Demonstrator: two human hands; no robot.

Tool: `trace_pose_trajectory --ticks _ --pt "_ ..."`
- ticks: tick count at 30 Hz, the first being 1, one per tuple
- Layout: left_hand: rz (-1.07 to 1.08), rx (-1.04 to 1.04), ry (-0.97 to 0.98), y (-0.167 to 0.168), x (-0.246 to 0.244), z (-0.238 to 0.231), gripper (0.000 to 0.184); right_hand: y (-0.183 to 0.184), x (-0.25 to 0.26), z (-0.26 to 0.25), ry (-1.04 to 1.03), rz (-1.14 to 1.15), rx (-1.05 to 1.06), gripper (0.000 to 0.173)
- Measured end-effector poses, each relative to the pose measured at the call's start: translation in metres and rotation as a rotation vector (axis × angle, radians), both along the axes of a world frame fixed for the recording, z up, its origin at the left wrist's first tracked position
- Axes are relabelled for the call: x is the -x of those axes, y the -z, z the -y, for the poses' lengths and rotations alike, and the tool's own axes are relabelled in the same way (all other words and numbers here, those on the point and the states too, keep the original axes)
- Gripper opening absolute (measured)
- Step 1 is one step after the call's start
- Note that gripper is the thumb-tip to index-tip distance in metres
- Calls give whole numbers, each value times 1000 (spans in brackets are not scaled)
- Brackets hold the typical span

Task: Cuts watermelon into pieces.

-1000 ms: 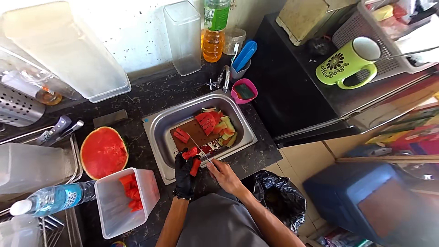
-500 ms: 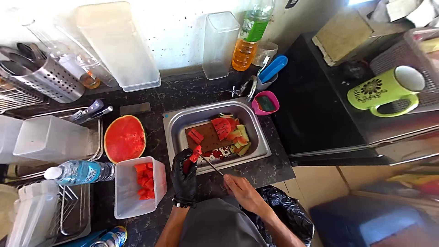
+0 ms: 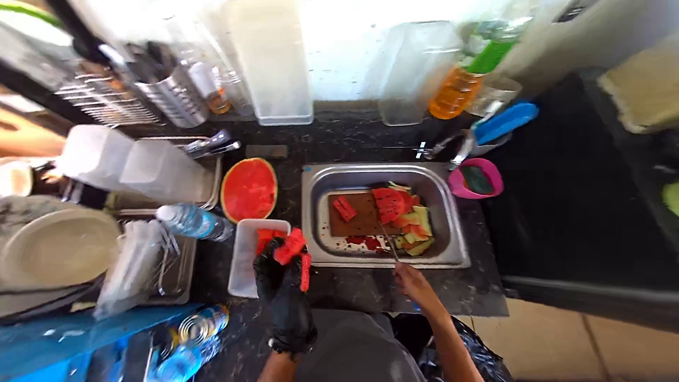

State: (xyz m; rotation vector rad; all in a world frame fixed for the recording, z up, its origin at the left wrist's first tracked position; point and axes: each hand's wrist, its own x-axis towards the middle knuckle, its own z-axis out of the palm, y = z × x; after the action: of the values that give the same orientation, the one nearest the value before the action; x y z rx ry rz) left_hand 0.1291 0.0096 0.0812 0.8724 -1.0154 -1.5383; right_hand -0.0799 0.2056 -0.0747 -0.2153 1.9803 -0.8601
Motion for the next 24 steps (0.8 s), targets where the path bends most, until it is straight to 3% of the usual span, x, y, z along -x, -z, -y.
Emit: trace_pose_trajectory --ticks 2,4,9,12,14,17,20,24 --pt "-80 -425 -15 -20 -22 9 25 3 -3 8 -25 -4 9 46" --pt "-185 -697 52 -32 -37 12 32 5 -6 13 -54 -23 7 46" --pt "-352 -835 385 -18 -16 -16 36 -19 -14 18 -116 -220 118 44" --pt "-402 -935 580 34 28 -25 27 -29 -7 12 -72 -339 227 43" --pt "-307 -847 697 71 44 -30 21 -41 3 6 -3 -154 125 45" --pt "-92 -825 645 53 66 -18 23 -68 11 -2 72 -41 141 42" --pt "-287 -902 638 82 85 -15 27 -98 6 -18 -35 -232 103 43" --pt "-247 -857 665 93 90 -12 38 -120 -12 -27 -155 -331 175 42"
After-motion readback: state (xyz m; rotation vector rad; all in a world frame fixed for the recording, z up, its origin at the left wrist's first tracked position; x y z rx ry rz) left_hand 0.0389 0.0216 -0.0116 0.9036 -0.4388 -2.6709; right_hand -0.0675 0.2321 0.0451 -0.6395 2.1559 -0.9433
